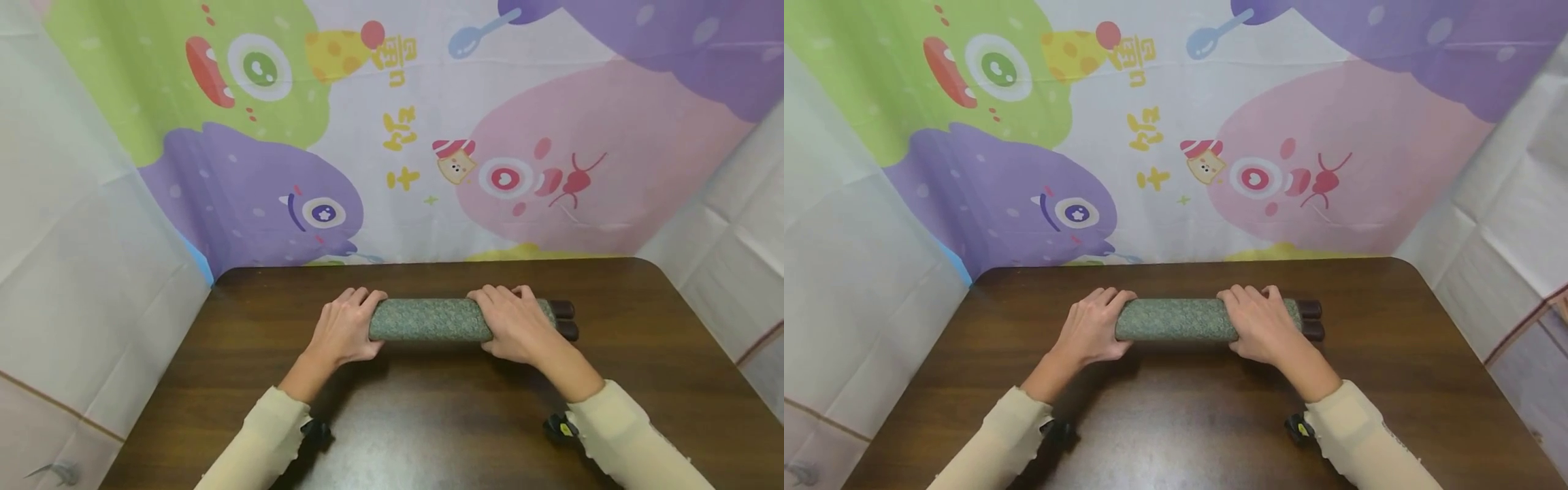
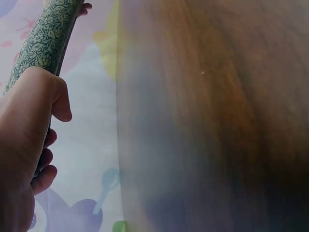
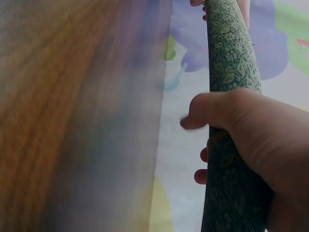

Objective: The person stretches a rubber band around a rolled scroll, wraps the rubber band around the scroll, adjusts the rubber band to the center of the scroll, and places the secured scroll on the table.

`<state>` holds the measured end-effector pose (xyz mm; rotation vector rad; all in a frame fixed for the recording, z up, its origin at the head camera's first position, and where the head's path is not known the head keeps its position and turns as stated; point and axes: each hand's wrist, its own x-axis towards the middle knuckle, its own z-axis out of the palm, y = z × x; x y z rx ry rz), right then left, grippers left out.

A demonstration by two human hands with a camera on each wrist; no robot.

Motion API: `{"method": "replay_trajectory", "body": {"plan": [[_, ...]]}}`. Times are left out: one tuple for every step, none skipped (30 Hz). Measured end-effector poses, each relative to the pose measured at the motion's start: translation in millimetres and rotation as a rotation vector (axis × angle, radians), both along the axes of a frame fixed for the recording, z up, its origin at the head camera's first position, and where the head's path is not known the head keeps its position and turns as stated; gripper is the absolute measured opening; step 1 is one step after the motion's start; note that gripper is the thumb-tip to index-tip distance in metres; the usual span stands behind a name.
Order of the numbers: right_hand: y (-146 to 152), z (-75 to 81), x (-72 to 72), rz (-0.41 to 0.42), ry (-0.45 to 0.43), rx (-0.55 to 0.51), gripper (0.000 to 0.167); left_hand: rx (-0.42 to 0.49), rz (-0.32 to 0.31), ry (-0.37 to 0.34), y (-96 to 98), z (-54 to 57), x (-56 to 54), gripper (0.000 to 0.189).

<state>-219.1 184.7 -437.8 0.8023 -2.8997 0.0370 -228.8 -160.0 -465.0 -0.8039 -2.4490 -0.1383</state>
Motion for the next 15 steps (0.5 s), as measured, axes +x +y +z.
{"method": "replay_trajectory", "body": {"plan": [[2,1.8,-0.6,-0.009,-0.009,-0.007,0.096,0.003,0.002,-0.002,-1.3,0.4,-0.2,0.079],[5,3.0,-1.5,-0.02,-0.02,-0.017,0.097,0.006,0.005,-0.008,-2.9,0.8,0.0,0.079],[9,4.1,-2.3,-0.033,-0.031,-0.03,0.097,0.01,0.011,-0.014,-4.8,0.9,0.3,0.079],[13,4.7,-3.0,-0.047,-0.036,-0.039,0.097,0.014,0.018,-0.021,-7.0,0.6,0.8,0.08],[17,5.3,-3.8,-0.058,-0.036,-0.047,0.095,0.019,0.025,-0.028,-9.3,0.3,1.4,0.08],[22,5.7,-4.4,-0.071,-0.034,-0.05,0.094,0.024,0.032,-0.035,-11.6,0.0,1.9,0.08],[26,5.8,-4.9,-0.079,-0.028,-0.051,0.092,0.03,0.038,-0.04,-13.8,-0.3,2.3,0.08],[30,6.3,-5.2,-0.082,-0.022,-0.052,0.09,0.037,0.041,-0.043,-15.7,-0.3,2.7,0.08],[33,7.1,-5.4,-0.081,-0.014,-0.051,0.088,0.043,0.04,-0.044,-17.0,-0.4,2.8,0.081],[35,7.9,-5.4,-0.079,-0.004,-0.051,0.087,0.05,0.037,-0.044,-17.8,-0.1,2.7,0.081],[36,8.4,-5.5,-0.075,0.004,-0.052,0.086,0.054,0.033,-0.044,-18.2,0.2,2.4,0.081],[37,9.0,-5.3,-0.07,0.015,-0.052,0.086,0.057,0.03,-0.043,-18.3,0.5,2.0,0.081],[37,9.3,-5.1,-0.064,0.025,-0.052,0.087,0.059,0.027,-0.043,-18.0,0.7,1.7,0.082],[36,9.5,-4.7,-0.059,0.035,-0.053,0.087,0.06,0.024,-0.043,-17.5,0.8,1.5,0.082],[36,9.3,-4.2,-0.056,0.04,-0.052,0.087,0.06,0.023,-0.044,-16.7,0.9,1.2,0.082]]}}
